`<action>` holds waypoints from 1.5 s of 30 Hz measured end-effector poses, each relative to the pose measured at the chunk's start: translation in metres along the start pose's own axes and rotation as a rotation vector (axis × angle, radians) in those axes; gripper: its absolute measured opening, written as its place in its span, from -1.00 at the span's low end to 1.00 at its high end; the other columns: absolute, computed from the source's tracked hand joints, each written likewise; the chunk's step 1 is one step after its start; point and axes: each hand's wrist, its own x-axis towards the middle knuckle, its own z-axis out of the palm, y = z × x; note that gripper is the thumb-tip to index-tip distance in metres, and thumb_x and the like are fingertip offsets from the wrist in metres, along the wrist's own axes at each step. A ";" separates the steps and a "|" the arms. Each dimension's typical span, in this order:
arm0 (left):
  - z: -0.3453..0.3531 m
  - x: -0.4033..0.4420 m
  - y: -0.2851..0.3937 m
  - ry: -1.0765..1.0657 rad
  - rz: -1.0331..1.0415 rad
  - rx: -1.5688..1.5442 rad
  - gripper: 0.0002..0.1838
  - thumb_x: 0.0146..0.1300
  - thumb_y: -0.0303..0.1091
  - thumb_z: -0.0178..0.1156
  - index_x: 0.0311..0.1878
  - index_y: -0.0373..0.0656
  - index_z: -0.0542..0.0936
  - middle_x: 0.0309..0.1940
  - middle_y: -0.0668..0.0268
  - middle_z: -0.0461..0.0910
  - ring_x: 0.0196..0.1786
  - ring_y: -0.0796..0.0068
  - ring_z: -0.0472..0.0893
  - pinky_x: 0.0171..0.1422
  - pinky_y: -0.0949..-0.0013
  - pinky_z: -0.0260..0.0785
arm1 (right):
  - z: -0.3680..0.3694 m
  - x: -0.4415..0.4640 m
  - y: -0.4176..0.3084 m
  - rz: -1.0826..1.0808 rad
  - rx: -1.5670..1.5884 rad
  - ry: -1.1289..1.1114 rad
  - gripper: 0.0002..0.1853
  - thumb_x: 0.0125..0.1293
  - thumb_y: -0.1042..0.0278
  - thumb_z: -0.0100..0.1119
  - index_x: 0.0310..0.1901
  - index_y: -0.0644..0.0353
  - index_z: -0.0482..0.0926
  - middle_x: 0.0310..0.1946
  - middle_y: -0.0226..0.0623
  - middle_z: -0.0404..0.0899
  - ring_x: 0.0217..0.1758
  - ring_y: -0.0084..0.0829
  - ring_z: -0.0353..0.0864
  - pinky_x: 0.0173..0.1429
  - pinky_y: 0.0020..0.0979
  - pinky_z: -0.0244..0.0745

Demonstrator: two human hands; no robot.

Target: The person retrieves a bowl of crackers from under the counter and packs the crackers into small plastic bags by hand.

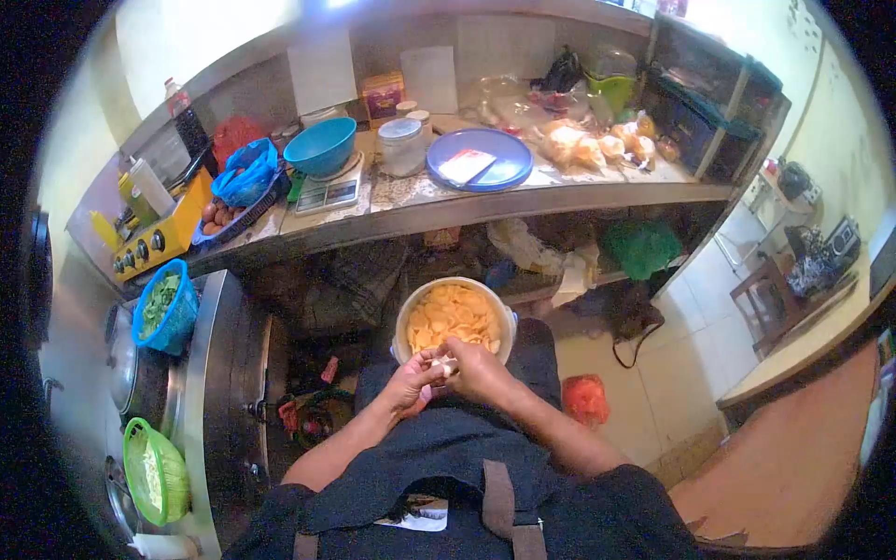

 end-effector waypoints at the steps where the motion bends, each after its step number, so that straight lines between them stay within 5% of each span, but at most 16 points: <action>1: 0.000 0.000 0.001 -0.006 -0.002 -0.013 -0.57 0.18 -0.46 0.32 0.06 -0.13 0.36 -0.05 0.23 0.55 -0.06 0.35 0.62 0.00 0.23 0.57 | -0.004 0.000 -0.005 0.007 0.020 -0.001 -0.64 -0.04 0.28 0.46 -0.22 0.20 0.55 -0.30 -0.01 0.64 -0.16 -0.01 0.66 -0.14 -0.16 0.53; 5: -0.006 -0.001 0.002 0.036 -0.055 -0.002 -0.62 0.22 -0.45 0.28 0.05 -0.12 0.37 -0.07 0.27 0.56 -0.09 0.41 0.62 -0.09 0.32 0.57 | -0.005 -0.003 -0.001 0.004 -0.234 -0.063 -0.72 0.08 0.25 0.35 -0.20 0.13 0.57 -0.29 -0.11 0.64 -0.19 -0.05 0.65 -0.13 -0.17 0.54; 12: -0.017 0.007 -0.016 0.140 0.054 0.185 -0.67 0.22 -0.52 0.26 0.00 -0.14 0.40 -0.15 0.29 0.59 -0.23 0.47 0.64 -0.24 0.45 0.56 | 0.014 -0.002 0.014 -0.123 -0.229 0.011 -0.78 0.09 0.25 0.34 -0.24 0.12 0.63 -0.31 -0.16 0.61 -0.21 -0.12 0.64 -0.11 -0.19 0.53; 16: -0.005 -0.001 -0.006 0.266 0.016 0.241 -0.70 0.20 -0.53 0.28 -0.05 -0.17 0.42 -0.23 0.27 0.58 -0.29 0.47 0.64 -0.31 0.42 0.58 | 0.003 0.003 0.026 0.061 -0.005 -0.150 -0.73 0.12 0.28 0.34 -0.14 0.16 0.63 -0.26 -0.14 0.65 -0.16 -0.24 0.66 -0.06 -0.29 0.55; 20: -0.012 0.003 -0.012 0.365 0.177 0.296 -0.76 0.22 -0.52 0.26 -0.09 -0.19 0.44 -0.31 0.30 0.57 -0.34 0.49 0.62 -0.37 0.44 0.56 | -0.010 0.015 0.060 0.166 -0.026 0.050 -0.66 0.09 0.36 0.33 -0.06 0.19 0.59 -0.25 -0.13 0.65 -0.13 -0.25 0.67 -0.02 -0.30 0.56; 24: -0.027 0.013 -0.021 0.388 0.393 0.584 -0.78 0.23 -0.53 0.24 -0.09 -0.22 0.45 -0.31 0.32 0.55 -0.35 0.51 0.61 -0.33 0.43 0.57 | 0.013 0.019 0.100 0.003 -0.481 -0.178 -0.41 0.06 0.28 0.34 0.19 0.06 0.46 -0.01 -0.05 0.56 0.02 -0.05 0.59 0.10 -0.15 0.49; 25: -0.031 0.014 -0.023 0.388 0.439 0.661 -0.77 0.23 -0.53 0.23 -0.08 -0.23 0.45 -0.31 0.32 0.54 -0.36 0.52 0.61 -0.31 0.42 0.58 | 0.027 0.018 0.111 0.030 -0.626 -0.255 -0.39 0.14 0.14 0.26 0.27 -0.12 0.39 0.03 -0.04 0.52 -0.02 -0.03 0.61 0.06 -0.11 0.51; 28: -0.016 0.006 -0.015 0.404 0.285 0.367 -0.77 0.26 -0.49 0.20 -0.05 -0.25 0.45 -0.25 0.30 0.55 -0.30 0.49 0.62 -0.20 0.36 0.60 | 0.048 0.014 0.123 0.086 -0.681 -0.319 -0.51 0.22 0.08 0.13 0.22 -0.20 0.43 -0.01 -0.05 0.53 -0.09 -0.09 0.65 -0.01 -0.07 0.54; 32: -0.008 0.000 -0.005 0.341 0.181 0.189 -0.77 0.31 -0.50 0.08 0.02 -0.27 0.43 -0.13 0.22 0.53 -0.17 0.39 0.62 -0.10 0.30 0.60 | 0.057 0.011 0.117 0.066 -0.730 -0.197 -0.76 0.26 0.28 0.01 -0.06 0.02 0.55 -0.21 -0.10 0.59 -0.20 -0.17 0.68 -0.18 -0.16 0.59; 35: -0.013 0.004 -0.007 0.256 0.167 0.046 -0.72 0.31 -0.58 -0.02 0.09 -0.27 0.39 -0.07 0.15 0.51 -0.03 0.28 0.61 -0.01 0.25 0.59 | 0.056 0.009 0.132 -0.010 -0.693 -0.137 -0.80 0.30 0.29 -0.01 -0.14 0.11 0.56 -0.31 -0.10 0.60 -0.23 -0.17 0.68 -0.23 -0.20 0.59; 38: -0.004 0.002 -0.007 0.302 0.187 0.177 -0.71 0.30 -0.61 -0.01 0.09 -0.29 0.39 -0.06 0.15 0.50 -0.02 0.28 0.60 -0.02 0.27 0.60 | 0.049 0.014 0.127 0.089 -0.576 -0.139 -0.74 0.17 0.34 0.14 -0.10 0.17 0.58 -0.23 0.01 0.61 -0.09 -0.11 0.65 -0.02 -0.17 0.54; 41: -0.010 0.003 -0.008 0.363 0.231 0.323 -0.77 0.28 -0.57 0.08 0.00 -0.29 0.44 -0.21 0.22 0.53 -0.24 0.43 0.62 -0.26 0.34 0.63 | 0.033 0.019 0.103 0.233 -0.148 -0.012 -0.69 0.20 0.39 0.14 0.00 0.19 0.56 -0.22 0.05 0.62 -0.11 -0.06 0.65 -0.01 -0.21 0.53; 45: -0.014 0.004 -0.003 0.475 0.285 0.532 -0.83 0.26 -0.52 0.16 -0.09 -0.26 0.48 -0.33 0.30 0.53 -0.42 0.53 0.57 -0.42 0.39 0.60 | 0.021 0.037 0.110 0.184 -0.054 0.151 -0.70 0.24 0.36 0.21 0.00 0.24 0.57 -0.30 -0.23 0.65 -0.34 -0.41 0.62 -0.22 -0.35 0.55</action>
